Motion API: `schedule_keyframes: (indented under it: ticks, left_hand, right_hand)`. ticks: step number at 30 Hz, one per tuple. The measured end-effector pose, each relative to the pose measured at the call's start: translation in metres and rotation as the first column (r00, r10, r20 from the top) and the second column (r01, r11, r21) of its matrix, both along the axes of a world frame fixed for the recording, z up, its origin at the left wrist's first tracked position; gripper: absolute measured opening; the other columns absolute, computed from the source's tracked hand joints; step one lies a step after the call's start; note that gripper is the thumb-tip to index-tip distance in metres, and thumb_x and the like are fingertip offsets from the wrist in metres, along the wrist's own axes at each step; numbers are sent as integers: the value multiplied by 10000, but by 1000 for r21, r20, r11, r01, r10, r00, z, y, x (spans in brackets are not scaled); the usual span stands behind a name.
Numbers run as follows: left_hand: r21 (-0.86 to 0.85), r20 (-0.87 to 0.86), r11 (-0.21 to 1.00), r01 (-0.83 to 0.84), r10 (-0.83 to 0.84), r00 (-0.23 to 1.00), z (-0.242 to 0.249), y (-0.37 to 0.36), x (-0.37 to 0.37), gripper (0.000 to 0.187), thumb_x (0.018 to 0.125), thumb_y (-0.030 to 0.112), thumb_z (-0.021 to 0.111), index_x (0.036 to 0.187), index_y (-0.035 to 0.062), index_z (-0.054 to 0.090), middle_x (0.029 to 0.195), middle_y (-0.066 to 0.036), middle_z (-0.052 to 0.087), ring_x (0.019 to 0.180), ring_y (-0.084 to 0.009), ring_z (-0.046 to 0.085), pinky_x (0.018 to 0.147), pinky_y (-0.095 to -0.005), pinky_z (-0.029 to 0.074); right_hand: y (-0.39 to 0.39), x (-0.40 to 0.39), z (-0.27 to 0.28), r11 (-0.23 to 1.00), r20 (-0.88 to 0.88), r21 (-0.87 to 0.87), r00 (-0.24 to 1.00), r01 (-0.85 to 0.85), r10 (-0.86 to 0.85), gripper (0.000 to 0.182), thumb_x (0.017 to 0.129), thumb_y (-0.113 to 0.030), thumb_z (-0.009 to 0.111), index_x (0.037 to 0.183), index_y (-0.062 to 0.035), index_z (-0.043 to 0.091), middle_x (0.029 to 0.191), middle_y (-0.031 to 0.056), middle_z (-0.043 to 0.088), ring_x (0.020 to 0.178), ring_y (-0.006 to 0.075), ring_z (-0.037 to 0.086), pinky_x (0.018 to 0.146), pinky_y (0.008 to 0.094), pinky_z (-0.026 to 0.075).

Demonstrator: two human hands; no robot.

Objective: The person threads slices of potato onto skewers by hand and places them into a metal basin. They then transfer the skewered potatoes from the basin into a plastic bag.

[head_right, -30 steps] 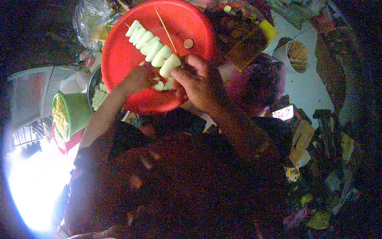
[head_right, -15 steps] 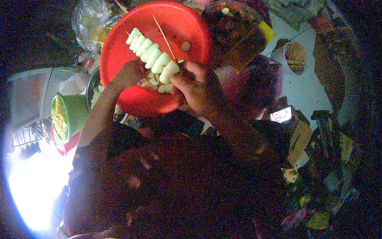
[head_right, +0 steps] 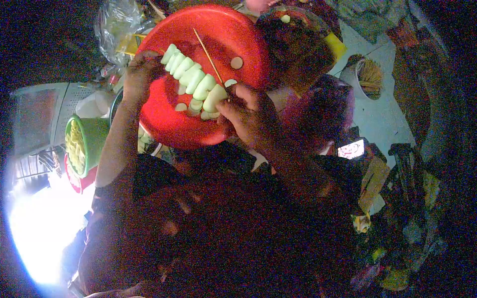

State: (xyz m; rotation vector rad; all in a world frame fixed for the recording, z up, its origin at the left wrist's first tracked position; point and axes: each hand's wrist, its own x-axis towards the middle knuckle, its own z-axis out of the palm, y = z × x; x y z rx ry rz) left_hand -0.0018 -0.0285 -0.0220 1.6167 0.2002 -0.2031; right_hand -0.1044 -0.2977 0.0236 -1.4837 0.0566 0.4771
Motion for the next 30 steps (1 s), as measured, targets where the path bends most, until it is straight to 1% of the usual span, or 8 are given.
schedule_keyframes:
  ticks: [1, 4, 5, 7, 8, 10, 19, 30]
  left_hand:
    - [-167, 111, 984, -61, 80, 991, -4, 4, 1, 172, 826, 164, 575, 966, 65, 587, 913, -79, 629, 756, -212, 618, 713, -310, 517]
    - [-215, 337, 976, 36, 40, 941, -7, 10, 1, 153, 834, 149, 571, 946, 44, 567, 883, -86, 622, 837, -223, 600, 756, -342, 504]
    - [-213, 345, 977, 34, 43, 938, -10, 15, 5, 153, 834, 149, 571, 946, 44, 567, 883, -86, 622, 837, -223, 600, 756, -342, 504]
    - [-490, 254, 868, 72, 63, 965, -9, 20, 11, 97, 819, 21, 493, 909, 6, 528, 883, -96, 582, 802, -223, 597, 733, -336, 515]
    - [-489, 259, 870, 71, 67, 964, -8, 22, 10, 97, 819, 21, 493, 909, 6, 528, 883, -96, 582, 802, -223, 597, 733, -336, 515]
    - [-441, -10, 850, -287, 316, 949, 14, 3, 3, 122, 803, 12, 516, 924, 8, 527, 912, -96, 568, 822, -231, 594, 742, -349, 516]
    - [-452, -44, 856, -250, 258, 965, 14, 4, 1, 198, 796, 42, 538, 990, 54, 500, 934, -72, 550, 881, -223, 550, 829, -374, 460]
    - [-485, -24, 834, -264, 289, 957, 19, 2, 3, 183, 800, 16, 507, 981, 37, 497, 927, -86, 549, 859, -238, 558, 778, -370, 488]
  right_hand:
    - [0, 0, -1, 1000, 49, -20, 999, -1, 2, 131, 838, -151, 556, 909, -43, 576, 647, 16, 568, 511, 91, 528, 466, 242, 427]
    - [1, -2, 2, 999, -81, 41, 997, -8, 12, 136, 841, -147, 552, 925, -43, 572, 646, 20, 568, 501, 94, 522, 449, 240, 418]
    - [1, -2, 2, 999, -73, 43, 997, -13, 16, 136, 841, -147, 552, 925, -43, 572, 646, 20, 568, 501, 94, 522, 449, 240, 418]
    - [1, -3, 0, 999, -69, 24, 997, -22, 24, 149, 843, -146, 550, 951, -43, 562, 642, 21, 565, 500, 98, 524, 448, 239, 419]
    - [1, -3, 0, 999, -64, 26, 998, -26, 28, 149, 843, -146, 550, 951, -43, 562, 642, 21, 565, 500, 98, 524, 448, 239, 419]
    - [1, -3, 1, 997, -99, 71, 995, -24, 31, 165, 843, -146, 552, 970, -42, 558, 639, 19, 564, 496, 100, 525, 450, 237, 424]
    - [1, -3, 4, 998, -67, 25, 996, -57, 58, 133, 863, -158, 560, 896, -29, 562, 662, 26, 569, 546, 84, 527, 489, 221, 443]
    - [3, -4, 3, 999, -49, 1, 998, -49, 49, 135, 860, -165, 566, 879, -32, 557, 650, 28, 572, 532, 88, 531, 483, 227, 441]
